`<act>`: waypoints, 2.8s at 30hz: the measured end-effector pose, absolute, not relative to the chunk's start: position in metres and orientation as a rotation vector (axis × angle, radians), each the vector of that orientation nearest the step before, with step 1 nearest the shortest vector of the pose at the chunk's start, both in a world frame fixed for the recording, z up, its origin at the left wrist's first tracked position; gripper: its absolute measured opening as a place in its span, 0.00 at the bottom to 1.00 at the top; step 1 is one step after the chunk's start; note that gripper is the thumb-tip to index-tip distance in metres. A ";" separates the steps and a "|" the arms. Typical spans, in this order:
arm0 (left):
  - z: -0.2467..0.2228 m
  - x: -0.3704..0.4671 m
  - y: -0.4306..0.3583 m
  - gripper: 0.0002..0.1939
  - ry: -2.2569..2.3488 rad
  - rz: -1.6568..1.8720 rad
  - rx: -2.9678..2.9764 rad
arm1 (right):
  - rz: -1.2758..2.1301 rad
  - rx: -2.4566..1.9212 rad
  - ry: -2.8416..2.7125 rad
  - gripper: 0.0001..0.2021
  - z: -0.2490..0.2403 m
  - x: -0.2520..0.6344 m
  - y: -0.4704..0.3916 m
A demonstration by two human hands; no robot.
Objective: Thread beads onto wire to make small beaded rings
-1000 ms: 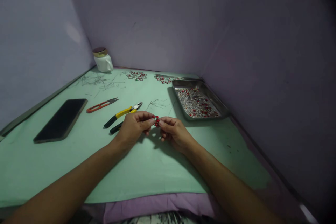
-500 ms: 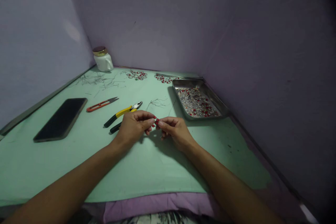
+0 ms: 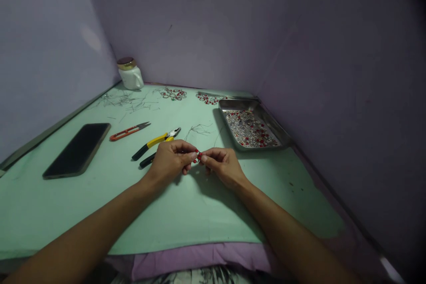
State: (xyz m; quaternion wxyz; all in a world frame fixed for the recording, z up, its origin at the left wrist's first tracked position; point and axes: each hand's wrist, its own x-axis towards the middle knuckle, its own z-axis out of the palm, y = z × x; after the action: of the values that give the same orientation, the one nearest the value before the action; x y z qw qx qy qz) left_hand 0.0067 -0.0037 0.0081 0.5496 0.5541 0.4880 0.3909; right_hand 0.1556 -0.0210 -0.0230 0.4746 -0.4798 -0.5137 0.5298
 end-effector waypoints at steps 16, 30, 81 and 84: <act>0.009 0.005 0.001 0.05 1.168 0.747 1.255 | 1.178 -1.245 -1.356 0.05 -0.027 0.157 -0.020; 0.004 0.002 -0.003 0.02 1.180 0.711 1.300 | 0.919 -1.281 -1.556 0.07 -0.028 0.156 -0.025; 0.004 0.001 0.006 0.04 1.064 0.765 1.209 | 1.467 -1.032 -0.985 0.08 -0.021 0.152 -0.020; 0.002 0.001 0.006 0.05 1.033 0.775 1.125 | 1.477 -1.027 -0.971 0.08 -0.023 0.153 -0.019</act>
State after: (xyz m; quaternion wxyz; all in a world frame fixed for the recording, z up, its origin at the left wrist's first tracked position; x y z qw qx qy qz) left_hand 0.0005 0.0058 0.0019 0.6553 0.4961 0.4556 0.3419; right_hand 0.1528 -0.0192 -0.0231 0.5214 -0.4286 -0.4053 0.6166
